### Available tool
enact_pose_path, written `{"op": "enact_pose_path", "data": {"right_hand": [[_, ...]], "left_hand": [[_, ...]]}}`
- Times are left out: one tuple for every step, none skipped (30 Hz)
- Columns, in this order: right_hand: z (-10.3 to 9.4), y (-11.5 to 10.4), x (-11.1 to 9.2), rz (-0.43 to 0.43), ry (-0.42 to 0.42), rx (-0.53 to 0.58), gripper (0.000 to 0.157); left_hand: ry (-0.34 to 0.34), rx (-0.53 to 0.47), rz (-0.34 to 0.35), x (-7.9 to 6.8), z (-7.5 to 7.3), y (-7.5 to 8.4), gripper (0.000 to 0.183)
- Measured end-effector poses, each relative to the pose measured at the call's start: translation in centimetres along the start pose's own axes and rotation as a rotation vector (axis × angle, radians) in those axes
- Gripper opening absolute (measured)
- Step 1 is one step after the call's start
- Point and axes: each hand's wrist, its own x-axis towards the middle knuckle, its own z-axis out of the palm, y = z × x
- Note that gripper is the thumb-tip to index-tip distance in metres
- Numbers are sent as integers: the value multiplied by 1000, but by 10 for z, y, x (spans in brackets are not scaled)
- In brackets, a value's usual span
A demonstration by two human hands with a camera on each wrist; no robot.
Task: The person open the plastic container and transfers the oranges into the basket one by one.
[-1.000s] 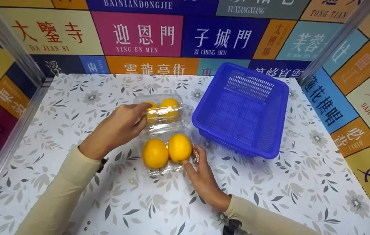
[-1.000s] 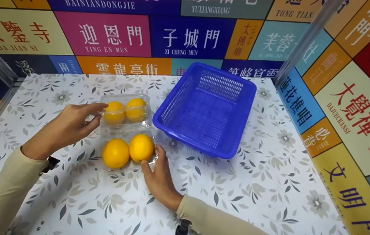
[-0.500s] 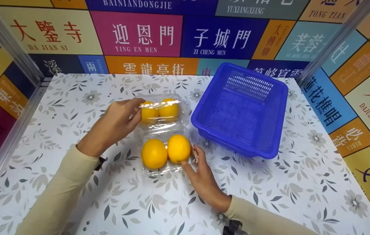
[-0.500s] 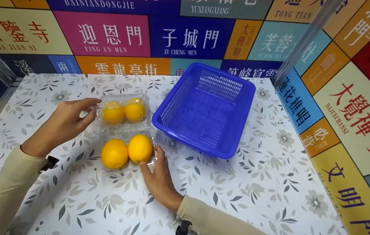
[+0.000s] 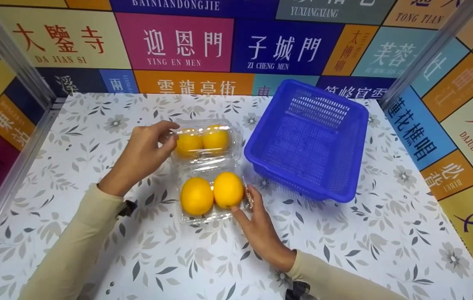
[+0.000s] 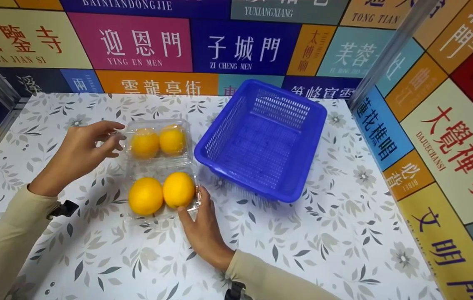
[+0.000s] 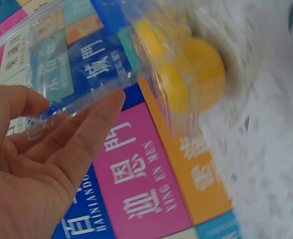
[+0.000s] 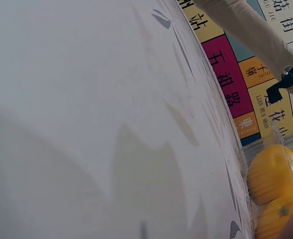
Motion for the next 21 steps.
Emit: {"op": "enact_pose_path", "data": {"right_hand": [[0, 0, 0, 0, 0, -1, 79], [0, 0, 0, 0, 0, -1, 79], [0, 0, 0, 0, 0, -3, 79], [0, 0, 0, -2, 0, -3, 79], [0, 0, 0, -4, 1, -5, 79], [0, 0, 1, -5, 3, -7, 79], [0, 0, 1, -6, 4, -9, 78], [0, 0, 1, -8, 5, -12, 78], [0, 0, 1, -10, 6, -15, 78], [0, 0, 1, -11, 8, -16, 77], [0, 0, 1, -13, 9, -16, 77], [0, 0, 1, -14, 9, -16, 76], [0, 0, 1, -15, 8, -15, 76], [0, 0, 1, -16, 9, -14, 75], [0, 0, 1, -16, 10, -14, 75], [0, 0, 1, -16, 10, -13, 75], [0, 0, 1, -17, 11, -13, 75], [0, 0, 1, -19, 11, -12, 75], [0, 0, 1, -20, 12, -13, 75], [0, 1, 1, -20, 14, -15, 76], [0, 1, 1, -22, 14, -13, 76]], "left_hand": [[11, -24, -20, 0, 0, -1, 29], [18, -50, -43, 0, -1, -2, 29], [24, -70, -64, 0, -1, -3, 29], [30, -87, -85, 1, -1, -4, 30], [36, -103, -106, 1, 0, -6, 31], [40, -113, -128, 2, 0, -8, 32], [43, -121, -149, 3, 1, -10, 34], [45, -124, -169, 3, 1, -11, 37], [49, -122, -189, 4, 2, -13, 40], [52, -115, -206, 4, 2, -16, 42], [53, -101, -222, 5, 3, -18, 45], [51, -85, -238, 5, 3, -20, 47], [51, -70, -252, 5, 4, -22, 50], [50, -57, -266, 5, 4, -24, 53], [49, -46, -277, 4, 5, -26, 55], [48, -38, -288, 4, 6, -27, 57], [49, -34, -296, 4, 6, -29, 58], [52, -35, -302, 4, 7, -30, 59], [56, -38, -306, 4, 8, -31, 59], [61, -41, -309, 4, 8, -32, 58], [64, -43, -313, 4, 9, -33, 59]]}}
